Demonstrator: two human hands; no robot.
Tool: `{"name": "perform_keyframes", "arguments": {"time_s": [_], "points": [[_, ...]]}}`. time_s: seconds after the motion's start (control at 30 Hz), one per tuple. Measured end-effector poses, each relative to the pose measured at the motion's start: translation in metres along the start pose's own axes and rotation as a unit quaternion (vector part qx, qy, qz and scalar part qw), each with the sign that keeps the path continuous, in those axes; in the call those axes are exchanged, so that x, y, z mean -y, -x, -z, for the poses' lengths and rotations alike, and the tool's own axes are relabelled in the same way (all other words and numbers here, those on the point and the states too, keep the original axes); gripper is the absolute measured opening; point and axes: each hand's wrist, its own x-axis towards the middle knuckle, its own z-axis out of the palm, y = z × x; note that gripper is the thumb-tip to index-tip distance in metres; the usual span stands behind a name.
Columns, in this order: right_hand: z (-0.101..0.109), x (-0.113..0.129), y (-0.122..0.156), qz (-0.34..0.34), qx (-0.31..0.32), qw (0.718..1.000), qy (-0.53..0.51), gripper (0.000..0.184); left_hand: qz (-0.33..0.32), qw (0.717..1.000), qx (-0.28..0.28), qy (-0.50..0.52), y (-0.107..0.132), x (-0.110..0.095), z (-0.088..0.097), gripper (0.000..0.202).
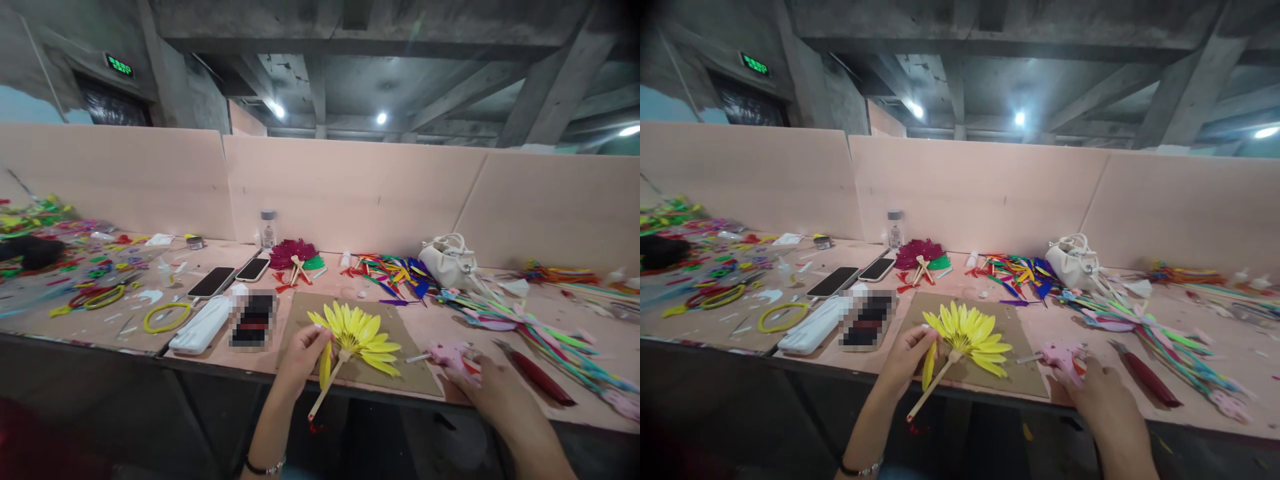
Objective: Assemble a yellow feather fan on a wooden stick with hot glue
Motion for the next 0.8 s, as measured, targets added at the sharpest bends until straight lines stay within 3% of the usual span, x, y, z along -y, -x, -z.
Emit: {"name": "perform_keyframes", "arguments": {"time_s": [0.03,0.1,0.2,0.33,0.43,0.53,0.6,0.7,0.8], "points": [[-0.006,-0.008,-0.002,0.008,0.042,0.999,-0.010,0.025,0.002,1.000,0.005,-0.004,0.000,0.001,-0.001,0.051],[-0.010,-0.015,-0.009,-0.002,0.068,0.997,-0.036,0.023,0.012,1.000,0.017,-0.007,0.002,0.002,-0.002,0.052],[-0.003,-0.013,-0.017,-0.020,0.034,0.991,-0.131,0.025,0.040,0.998,0.036,-0.014,0.005,0.004,-0.002,0.049],[0.015,0.000,-0.017,-0.084,-0.029,0.959,-0.268,0.036,0.043,0.997,0.061,-0.035,0.005,0.007,-0.001,0.050],[0.019,0.029,-0.010,-0.119,-0.051,0.932,-0.338,0.048,0.027,0.997,0.067,-0.032,0.004,0.007,-0.002,0.049],[0.016,0.073,-0.001,-0.134,-0.068,0.839,-0.522,0.048,0.017,0.998,0.064,-0.017,0.005,0.005,-0.003,0.046],[0.015,0.103,0.006,-0.098,-0.050,0.801,-0.588,0.045,0.016,0.998,0.056,-0.007,0.006,0.003,-0.004,0.045],[0.011,0.135,0.015,-0.065,-0.004,0.782,-0.620,0.046,0.008,0.999,0.044,-0.016,0.007,0.001,-0.005,0.045],[0.006,0.146,0.023,-0.036,0.028,0.797,-0.602,0.055,-0.008,0.999,0.030,-0.033,0.007,0.001,-0.005,0.043]]}}
